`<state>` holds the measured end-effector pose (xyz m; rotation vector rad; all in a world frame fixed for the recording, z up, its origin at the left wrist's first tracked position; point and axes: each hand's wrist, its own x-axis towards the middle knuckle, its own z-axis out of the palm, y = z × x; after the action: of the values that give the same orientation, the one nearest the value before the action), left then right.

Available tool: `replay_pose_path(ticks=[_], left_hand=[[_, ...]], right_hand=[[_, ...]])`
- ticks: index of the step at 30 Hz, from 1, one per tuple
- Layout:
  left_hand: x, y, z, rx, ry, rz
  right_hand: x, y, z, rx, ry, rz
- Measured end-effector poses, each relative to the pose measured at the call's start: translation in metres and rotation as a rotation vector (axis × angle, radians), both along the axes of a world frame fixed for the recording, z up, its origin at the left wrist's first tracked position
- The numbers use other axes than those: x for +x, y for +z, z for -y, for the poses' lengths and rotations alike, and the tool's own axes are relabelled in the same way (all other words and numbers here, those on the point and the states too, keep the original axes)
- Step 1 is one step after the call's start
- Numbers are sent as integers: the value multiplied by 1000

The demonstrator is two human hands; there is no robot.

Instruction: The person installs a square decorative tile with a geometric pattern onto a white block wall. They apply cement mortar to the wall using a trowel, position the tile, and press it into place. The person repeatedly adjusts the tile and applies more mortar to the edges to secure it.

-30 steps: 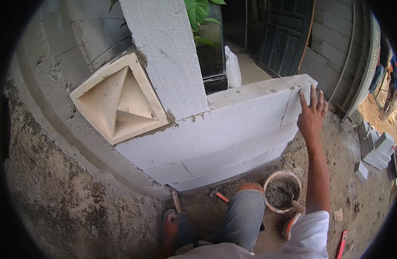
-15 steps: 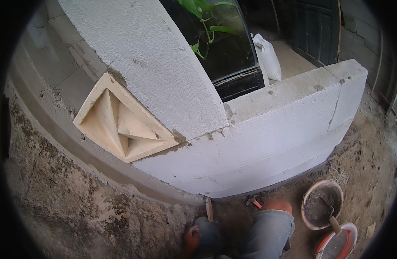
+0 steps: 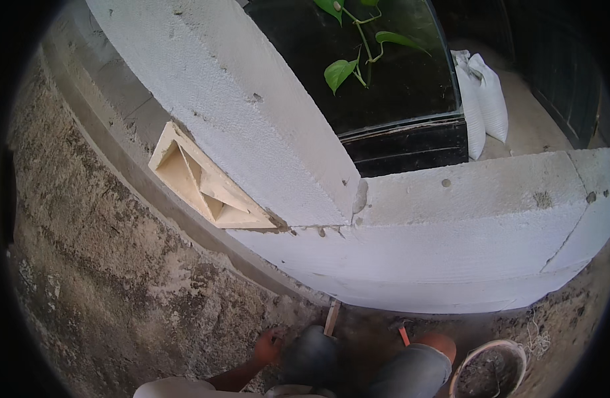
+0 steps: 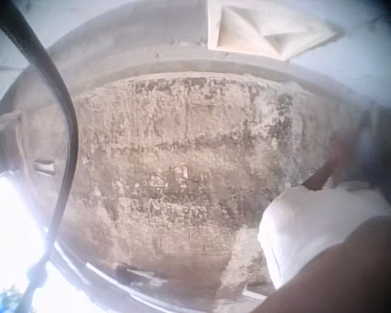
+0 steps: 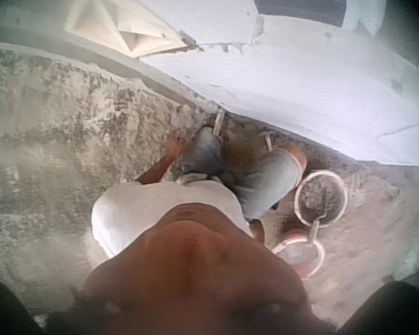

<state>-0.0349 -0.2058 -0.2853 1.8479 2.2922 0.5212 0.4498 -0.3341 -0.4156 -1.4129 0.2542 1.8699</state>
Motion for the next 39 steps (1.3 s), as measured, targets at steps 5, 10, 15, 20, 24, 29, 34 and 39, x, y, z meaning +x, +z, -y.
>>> replay_pose_path(ticks=[5, 10, 15, 20, 24, 29, 34, 39], left_hand=[[10, -13, -15, -76, -10, -34], [27, -49, 31, -288, 38, 39], [41, -50, 41, -374, 104, 66], [73, 72, -42, 232, 218, 692], [65, 199, -101, 844, 97, 1009], [37, 323, -145, 1127, -130, 664], [35, 296, -166, 1138, -155, 568], [57, 218, -175, 1028, -134, 355]], right_hand=[[37, 24, -20, 85, 112, -55], [80, 80, -26, 229, 277, -157], [134, 169, -38, 498, 503, -273], [155, 265, -92, 804, 711, 234], [96, 305, -118, 820, 485, 732], [7, 340, -121, 698, 756, 1472], [-26, 288, -50, 537, 414, 1395], [-25, 205, 39, 280, 287, 1344]])
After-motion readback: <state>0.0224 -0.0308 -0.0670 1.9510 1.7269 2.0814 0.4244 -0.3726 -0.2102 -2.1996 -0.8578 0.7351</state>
